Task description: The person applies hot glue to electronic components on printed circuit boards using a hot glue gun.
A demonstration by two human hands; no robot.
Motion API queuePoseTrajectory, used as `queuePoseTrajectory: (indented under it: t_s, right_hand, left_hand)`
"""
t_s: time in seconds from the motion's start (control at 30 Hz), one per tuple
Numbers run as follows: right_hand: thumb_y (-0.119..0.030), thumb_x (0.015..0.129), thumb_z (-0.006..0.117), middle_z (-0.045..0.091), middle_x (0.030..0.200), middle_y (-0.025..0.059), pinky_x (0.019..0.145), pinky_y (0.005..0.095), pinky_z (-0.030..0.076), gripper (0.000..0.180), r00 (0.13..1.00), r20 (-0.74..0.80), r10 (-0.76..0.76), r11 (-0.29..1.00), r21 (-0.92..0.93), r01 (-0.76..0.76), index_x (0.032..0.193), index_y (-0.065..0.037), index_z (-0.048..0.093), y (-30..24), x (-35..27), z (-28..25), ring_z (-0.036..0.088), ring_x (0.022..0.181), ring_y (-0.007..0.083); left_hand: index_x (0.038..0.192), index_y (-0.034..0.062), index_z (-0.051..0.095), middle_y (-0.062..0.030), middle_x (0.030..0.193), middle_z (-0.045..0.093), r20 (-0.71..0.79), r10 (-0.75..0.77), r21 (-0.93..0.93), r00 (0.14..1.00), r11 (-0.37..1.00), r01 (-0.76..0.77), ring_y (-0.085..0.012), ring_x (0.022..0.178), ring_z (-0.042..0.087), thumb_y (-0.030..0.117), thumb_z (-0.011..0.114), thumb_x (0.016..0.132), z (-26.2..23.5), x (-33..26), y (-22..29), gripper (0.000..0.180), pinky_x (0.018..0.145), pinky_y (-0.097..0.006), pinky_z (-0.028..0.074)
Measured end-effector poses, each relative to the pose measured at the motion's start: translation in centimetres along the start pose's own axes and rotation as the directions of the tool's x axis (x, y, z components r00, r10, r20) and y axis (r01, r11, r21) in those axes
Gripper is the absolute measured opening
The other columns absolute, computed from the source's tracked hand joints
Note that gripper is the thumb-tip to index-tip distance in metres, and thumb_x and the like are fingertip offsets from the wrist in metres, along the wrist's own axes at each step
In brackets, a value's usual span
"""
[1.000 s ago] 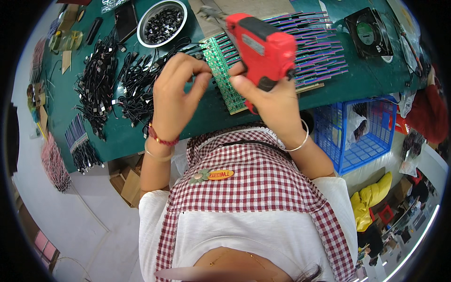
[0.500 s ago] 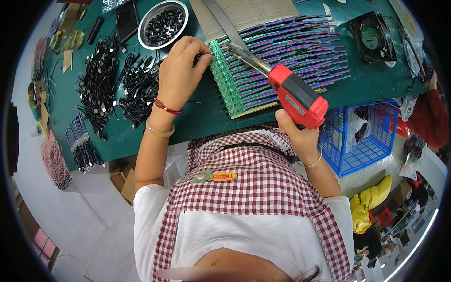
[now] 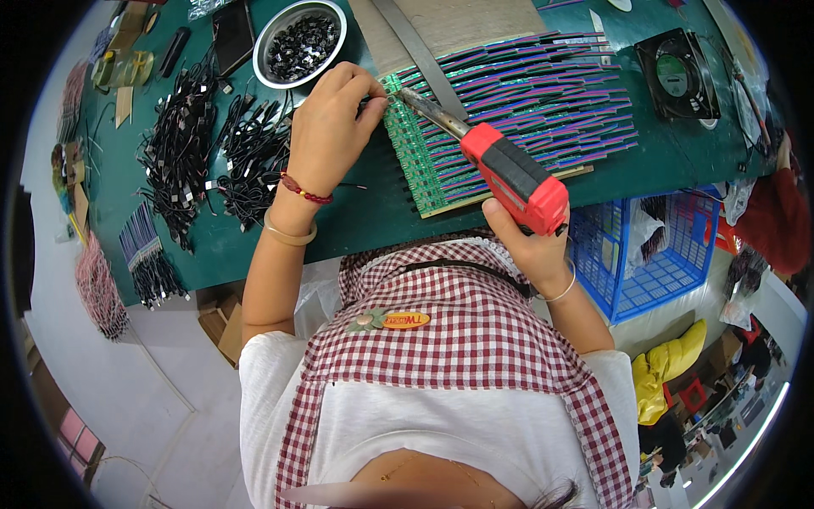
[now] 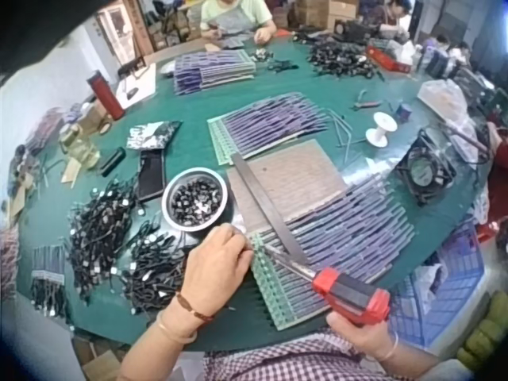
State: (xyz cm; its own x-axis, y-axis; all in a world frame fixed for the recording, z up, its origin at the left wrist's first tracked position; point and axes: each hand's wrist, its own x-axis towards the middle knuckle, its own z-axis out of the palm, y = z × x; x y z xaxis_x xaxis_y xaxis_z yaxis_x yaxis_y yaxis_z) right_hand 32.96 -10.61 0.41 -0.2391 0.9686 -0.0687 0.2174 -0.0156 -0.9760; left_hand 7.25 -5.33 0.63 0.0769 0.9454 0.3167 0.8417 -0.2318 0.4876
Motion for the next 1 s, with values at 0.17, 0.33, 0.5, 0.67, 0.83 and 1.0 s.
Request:
queuePoseTrajectory:
  t_s: [0.17,0.33,0.5,0.67,0.83,1.0]
  right_hand:
    - [-0.003,0.08,0.062,0.055,0.063,0.002,0.048,0.0216,0.04,0.013,1.0,0.006,-0.012,1.0,-0.003,0.012,0.091,0.002,0.057,0.0,0.0,0.1,0.05,0.051,0.0077]
    - [-0.008,0.076,0.069,0.061,0.085,0.0025,0.064,0.024,0.045,0.026,0.989,-0.049,0.14,0.99,0.013,-0.14,0.099,-0.001,0.06,0.1,-0.8,-0.3,0.056,0.073,0.0092]
    - [-0.009,0.078,0.069,0.061,0.087,0.0022,0.066,0.0244,0.046,0.025,0.989,-0.043,0.14,0.988,0.074,-0.136,0.1,-0.001,0.06,0.2,-1.0,-0.5,0.056,0.074,0.0092]
    - [-0.003,0.082,0.059,0.054,0.066,0.003,0.049,0.021,0.04,0.028,1.0,0.019,-0.004,1.0,-0.029,0.005,0.108,0.006,0.053,0.4,-1.1,-0.7,0.049,0.053,0.0076]
    - [-0.003,0.082,0.06,0.054,0.066,0.003,0.049,0.0209,0.039,0.023,1.0,0.008,0.012,1.0,-0.012,-0.012,0.102,0.005,0.054,0.4,-1.0,-0.6,0.049,0.053,0.0076]
    - [-0.004,0.081,0.061,0.055,0.066,0.0024,0.048,0.0216,0.04,0.016,1.0,0.021,0.019,1.0,-0.024,-0.019,0.095,0.002,0.054,0.3,-0.9,-0.5,0.05,0.053,0.0074]
  left_hand:
    - [0.076,0.0062,0.057,-0.0043,0.079,0.053,0.004,0.004,-0.004,1.0,1.0,-0.004,-0.0225,0.07,0.055,0.01,0.064,0.074,0.0,0.1,-0.1,0.008,0.058,-0.033,0.045]
    - [0.075,0.0054,0.057,-0.0049,0.079,0.053,-0.003,0.011,0.006,1.0,1.0,-0.011,-0.0233,0.072,0.056,0.01,0.063,0.074,0.0,0.1,-0.2,0.008,0.059,-0.034,0.046]
    - [0.075,0.0052,0.058,-0.0052,0.079,0.054,0.004,0.004,0.002,1.0,1.0,-0.004,-0.0237,0.073,0.056,0.01,0.063,0.074,-0.1,0.1,-0.1,0.008,0.06,-0.034,0.046]
    - [0.076,0.0054,0.058,-0.0045,0.08,0.054,0.02,0.022,0.002,1.0,1.0,-0.022,-0.023,0.074,0.056,0.011,0.064,0.074,-0.4,0.4,-0.2,0.008,0.06,-0.033,0.046]
    - [0.077,0.0061,0.061,-0.0037,0.081,0.053,0.115,0.073,0.057,0.991,0.995,-0.08,-0.0225,0.077,0.056,0.012,0.064,0.074,-0.9,1.0,-0.5,0.008,0.064,-0.034,0.046]
    - [0.077,0.0064,0.061,-0.0037,0.081,0.053,0.138,0.086,0.052,0.987,0.994,-0.094,-0.0229,0.077,0.056,0.012,0.064,0.073,-1.0,1.3,-0.6,0.007,0.065,-0.034,0.046]
